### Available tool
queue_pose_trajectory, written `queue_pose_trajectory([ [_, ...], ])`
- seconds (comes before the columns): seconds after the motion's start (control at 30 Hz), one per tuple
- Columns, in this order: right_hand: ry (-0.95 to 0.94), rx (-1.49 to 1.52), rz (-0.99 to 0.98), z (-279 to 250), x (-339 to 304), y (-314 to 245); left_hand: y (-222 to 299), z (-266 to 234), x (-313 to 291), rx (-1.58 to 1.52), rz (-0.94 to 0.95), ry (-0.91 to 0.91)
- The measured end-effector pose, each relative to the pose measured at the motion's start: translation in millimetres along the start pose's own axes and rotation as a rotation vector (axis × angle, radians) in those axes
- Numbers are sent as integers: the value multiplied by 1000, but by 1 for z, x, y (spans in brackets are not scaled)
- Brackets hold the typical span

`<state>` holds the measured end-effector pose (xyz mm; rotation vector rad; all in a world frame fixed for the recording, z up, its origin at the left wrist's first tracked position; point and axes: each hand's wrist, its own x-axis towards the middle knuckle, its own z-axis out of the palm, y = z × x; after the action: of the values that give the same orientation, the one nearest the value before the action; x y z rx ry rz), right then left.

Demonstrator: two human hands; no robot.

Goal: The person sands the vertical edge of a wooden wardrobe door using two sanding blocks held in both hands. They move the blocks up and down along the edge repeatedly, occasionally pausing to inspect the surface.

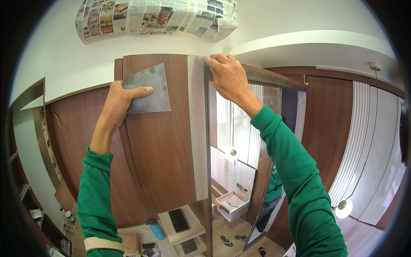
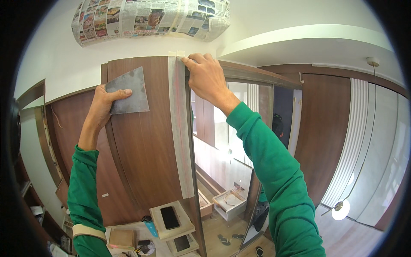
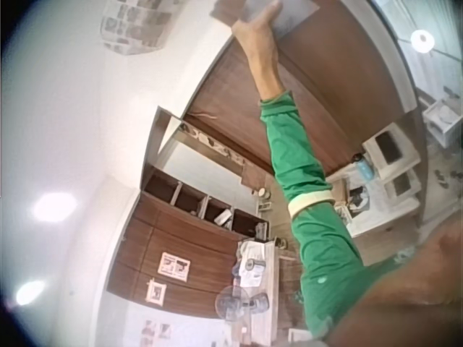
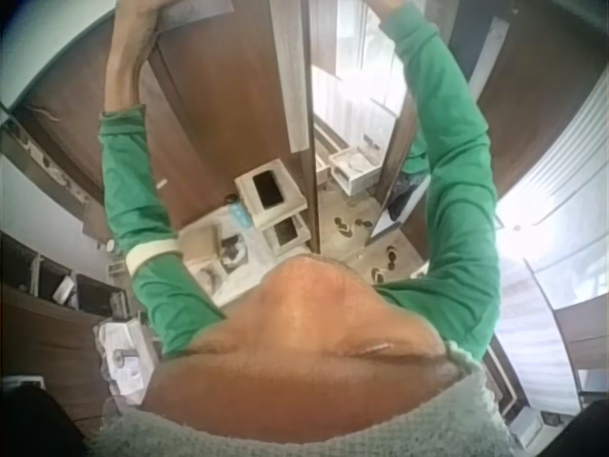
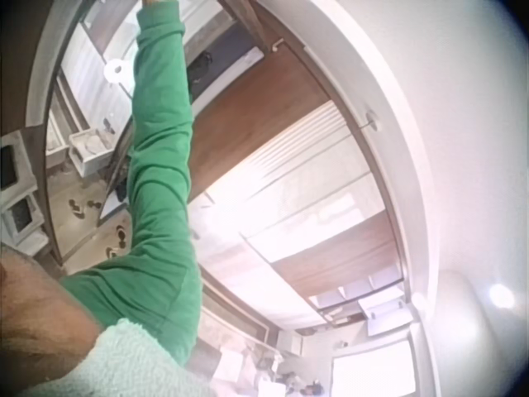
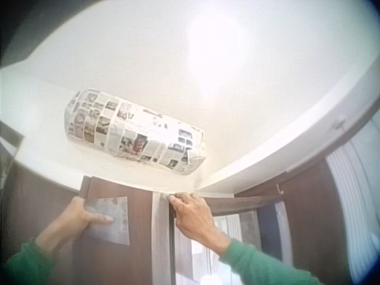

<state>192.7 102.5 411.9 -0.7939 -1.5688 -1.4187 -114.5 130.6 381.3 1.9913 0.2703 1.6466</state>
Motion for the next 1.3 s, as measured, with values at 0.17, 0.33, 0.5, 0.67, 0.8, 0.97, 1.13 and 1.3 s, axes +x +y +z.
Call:
queue_pose_trajectory([
  [0.17, -8, -10, 2, 2, 0, 2, 0, 0, 1, 34, -9, -17],
  [0.33, -16, -26, 4, 4, 0, 2, 0, 1, 1, 12, -6, -18],
  [0.5, -10, -30, -1, 4, 0, 0, 1, 0, -1, 14, -16, -15],
  [0.67, 15, -71, -48, 10, -7, -1, -4, -1, 1, 7, 1, -16],
  [0.8, 16, -102, -54, 12, -12, -3, 0, 2, -1, -1, 17, -13],
  [0.97, 21, -110, -66, 14, -29, -10, -1, 1, -1, 6, 14, -20],
  [1.13, 58, -66, -92, 13, -33, -3, -3, -2, 1, 11, 8, -29],
  [1.3, 66, -68, -45, 7, -20, 3, -3, 0, 2, -9, 17, -17],
])
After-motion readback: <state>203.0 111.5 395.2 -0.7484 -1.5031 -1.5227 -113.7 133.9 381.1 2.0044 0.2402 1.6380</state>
